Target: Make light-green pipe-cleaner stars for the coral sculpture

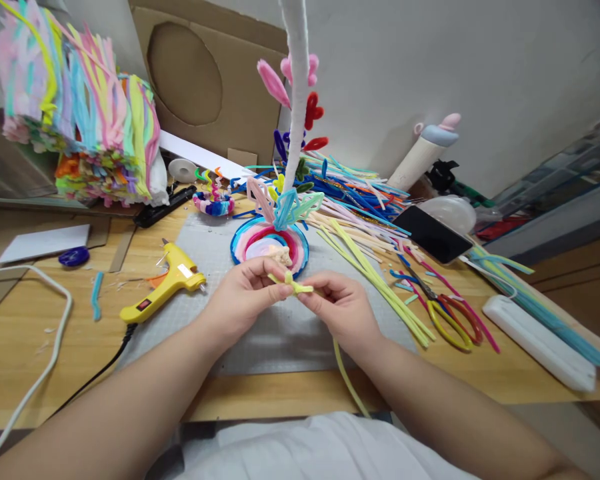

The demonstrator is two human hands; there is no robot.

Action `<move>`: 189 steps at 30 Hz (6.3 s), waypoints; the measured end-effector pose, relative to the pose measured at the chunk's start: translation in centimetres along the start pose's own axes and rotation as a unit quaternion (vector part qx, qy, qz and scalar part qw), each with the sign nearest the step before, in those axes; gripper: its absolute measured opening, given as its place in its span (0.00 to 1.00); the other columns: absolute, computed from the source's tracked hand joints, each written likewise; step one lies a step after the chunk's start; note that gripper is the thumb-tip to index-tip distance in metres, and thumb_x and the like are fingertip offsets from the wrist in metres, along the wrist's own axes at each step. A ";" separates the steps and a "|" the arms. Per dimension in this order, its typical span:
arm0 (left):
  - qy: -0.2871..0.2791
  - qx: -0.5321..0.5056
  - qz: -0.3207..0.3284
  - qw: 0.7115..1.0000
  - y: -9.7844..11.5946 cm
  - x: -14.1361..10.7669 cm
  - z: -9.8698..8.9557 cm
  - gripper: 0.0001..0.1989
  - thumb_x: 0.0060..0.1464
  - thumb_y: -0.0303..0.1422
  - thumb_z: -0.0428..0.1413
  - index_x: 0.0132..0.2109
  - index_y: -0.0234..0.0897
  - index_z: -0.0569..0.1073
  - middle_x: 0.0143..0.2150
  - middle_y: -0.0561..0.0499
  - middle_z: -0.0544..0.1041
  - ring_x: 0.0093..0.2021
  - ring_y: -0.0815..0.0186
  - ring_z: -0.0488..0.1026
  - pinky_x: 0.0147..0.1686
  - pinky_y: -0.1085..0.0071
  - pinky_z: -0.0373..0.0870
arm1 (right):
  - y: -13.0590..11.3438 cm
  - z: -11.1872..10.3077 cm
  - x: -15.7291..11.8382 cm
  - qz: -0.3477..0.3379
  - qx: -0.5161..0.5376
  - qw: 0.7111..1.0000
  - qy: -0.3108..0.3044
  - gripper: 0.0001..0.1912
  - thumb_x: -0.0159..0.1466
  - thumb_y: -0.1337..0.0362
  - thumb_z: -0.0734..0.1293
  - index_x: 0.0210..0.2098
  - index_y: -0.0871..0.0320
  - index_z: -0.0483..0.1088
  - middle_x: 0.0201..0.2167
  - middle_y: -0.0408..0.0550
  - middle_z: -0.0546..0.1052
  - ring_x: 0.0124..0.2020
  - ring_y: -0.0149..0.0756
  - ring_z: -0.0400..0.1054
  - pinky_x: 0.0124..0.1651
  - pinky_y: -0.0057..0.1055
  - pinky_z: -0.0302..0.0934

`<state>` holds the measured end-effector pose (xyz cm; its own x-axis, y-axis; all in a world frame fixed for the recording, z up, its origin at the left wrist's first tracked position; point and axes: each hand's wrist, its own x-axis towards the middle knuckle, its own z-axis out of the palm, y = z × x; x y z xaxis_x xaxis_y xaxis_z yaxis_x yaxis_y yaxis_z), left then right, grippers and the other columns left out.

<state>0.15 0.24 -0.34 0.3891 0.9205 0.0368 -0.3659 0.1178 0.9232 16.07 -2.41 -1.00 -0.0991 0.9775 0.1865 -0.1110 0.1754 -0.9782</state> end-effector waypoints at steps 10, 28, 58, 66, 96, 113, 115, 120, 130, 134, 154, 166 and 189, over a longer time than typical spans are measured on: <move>0.041 0.243 0.181 0.952 -0.3 -0.3 0.5 0.09 0.45 0.25 0.61 0.25 0.36 0.67 0.28 0.53 0.72 0.33 0.67 0.70 0.40 0.67 0.66 | 0.3 -0.1 0.1 0.061 0.030 0.997 0.045 0.05 0.52 0.63 0.73 0.28 0.55 0.76 0.23 0.41 0.77 0.23 0.29 0.68 0.26 0.25 0.62; 0.105 0.325 0.071 0.937 -0.2 -0.2 -0.1 0.03 0.45 0.32 0.62 0.28 0.37 0.78 0.29 0.50 0.78 0.34 0.62 0.72 0.36 0.69 0.64 | -0.1 -1.6 0.8 0.034 -0.185 0.982 -0.031 0.07 0.59 0.62 0.66 0.31 0.60 0.72 0.23 0.44 0.73 0.21 0.28 0.62 0.23 0.24 0.55; -0.074 0.138 -0.190 0.969 1.3 -0.1 -0.8 0.09 0.40 0.34 0.65 0.27 0.33 0.76 0.22 0.52 0.74 0.23 0.70 0.68 0.26 0.75 0.62 | -1.4 -1.9 0.4 -0.051 -0.175 0.971 -0.155 0.02 0.59 0.68 0.66 0.32 0.57 0.72 0.28 0.44 0.76 0.28 0.30 0.69 0.30 0.26 0.63; -0.087 -0.070 -0.241 0.964 1.1 -0.4 -0.6 0.10 0.38 0.33 0.67 0.25 0.33 0.75 0.20 0.54 0.71 0.20 0.74 0.64 0.23 0.78 0.61 | -0.9 -1.2 -0.4 -0.203 -0.170 0.959 -0.104 0.11 0.60 0.73 0.63 0.36 0.55 0.75 0.24 0.44 0.74 0.25 0.30 0.67 0.29 0.27 0.61; 0.048 0.308 0.120 0.942 -0.6 -0.4 0.4 0.03 0.47 0.28 0.59 0.30 0.35 0.71 0.32 0.51 0.75 0.37 0.65 0.72 0.42 0.68 0.66 | 0.9 0.1 -0.1 0.166 0.024 0.984 0.058 0.17 0.51 0.54 0.71 0.24 0.58 0.64 0.12 0.31 0.56 0.14 0.21 0.44 0.17 0.22 0.39; 0.052 0.361 -0.045 0.930 0.3 -0.3 -0.2 0.09 0.47 0.36 0.59 0.31 0.33 0.76 0.25 0.51 0.74 0.25 0.69 0.65 0.25 0.73 0.57 | -0.8 -2.0 1.6 0.170 -0.075 0.976 -0.110 0.09 0.55 0.61 0.68 0.29 0.60 0.68 0.20 0.38 0.67 0.18 0.23 0.52 0.22 0.23 0.47; 0.054 0.263 -0.095 0.958 0.4 -0.2 -0.4 0.10 0.44 0.37 0.61 0.30 0.33 0.75 0.24 0.53 0.73 0.24 0.71 0.64 0.26 0.74 0.57 | -1.1 -2.1 1.7 0.158 -0.075 0.978 -0.111 0.09 0.55 0.61 0.69 0.28 0.61 0.69 0.21 0.39 0.68 0.20 0.23 0.55 0.23 0.23 0.49; 0.055 0.055 -0.147 0.986 0.4 0.1 -0.7 0.11 0.40 0.34 0.66 0.28 0.33 0.74 0.23 0.55 0.71 0.23 0.75 0.61 0.25 0.77 0.56 | -1.4 -2.2 1.5 0.142 -0.056 0.982 -0.109 0.08 0.56 0.61 0.69 0.31 0.60 0.70 0.20 0.37 0.67 0.17 0.22 0.54 0.19 0.22 0.49; 0.116 -0.031 -0.099 0.988 -0.5 0.2 -0.3 0.10 0.39 0.32 0.67 0.29 0.33 0.76 0.25 0.54 0.73 0.24 0.74 0.65 0.25 0.78 0.59 | 0.5 -0.5 0.4 0.118 0.036 0.992 -0.031 0.09 0.53 0.61 0.72 0.27 0.57 0.67 0.19 0.37 0.69 0.16 0.24 0.60 0.20 0.23 0.57; 0.132 -0.040 -0.071 0.988 -0.7 0.1 0.4 0.10 0.38 0.32 0.67 0.28 0.34 0.75 0.24 0.56 0.73 0.23 0.76 0.63 0.25 0.78 0.59 | 0.7 0.6 0.0 0.044 0.028 0.998 0.039 0.08 0.53 0.63 0.72 0.25 0.57 0.68 0.22 0.38 0.70 0.21 0.24 0.60 0.24 0.24 0.57; 0.095 -0.041 -0.090 0.991 -0.4 -0.2 0.9 0.10 0.38 0.30 0.67 0.29 0.34 0.74 0.26 0.55 0.75 0.26 0.74 0.67 0.29 0.76 0.63 | 0.2 0.0 -0.1 0.065 0.056 0.996 0.032 0.11 0.57 0.57 0.69 0.28 0.57 0.67 0.16 0.35 0.60 0.15 0.22 0.46 0.18 0.23 0.42; 0.174 0.169 0.007 0.970 -0.3 -0.5 0.7 0.11 0.38 0.33 0.66 0.30 0.35 0.73 0.29 0.52 0.77 0.30 0.67 0.72 0.33 0.71 0.67 | -0.4 -0.6 -1.0 -0.129 -0.317 0.940 -0.013 0.05 0.61 0.69 0.63 0.33 0.56 0.71 0.25 0.44 0.73 0.24 0.30 0.64 0.28 0.27 0.58; -0.115 -0.018 -0.209 0.971 1.4 -0.8 -0.2 0.12 0.38 0.35 0.66 0.28 0.35 0.73 0.23 0.53 0.71 0.23 0.72 0.65 0.26 0.75 0.62 | -1.8 -1.6 0.1 -0.021 -0.060 0.991 -0.120 0.03 0.56 0.65 0.68 0.30 0.57 0.73 0.25 0.45 0.73 0.24 0.30 0.64 0.27 0.28 0.60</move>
<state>-0.84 -0.30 0.84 0.6864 0.6827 -0.2505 -0.1627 0.4799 0.8621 17.84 -2.39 0.61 -0.3310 0.9155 0.2287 -0.0029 0.2414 -0.9704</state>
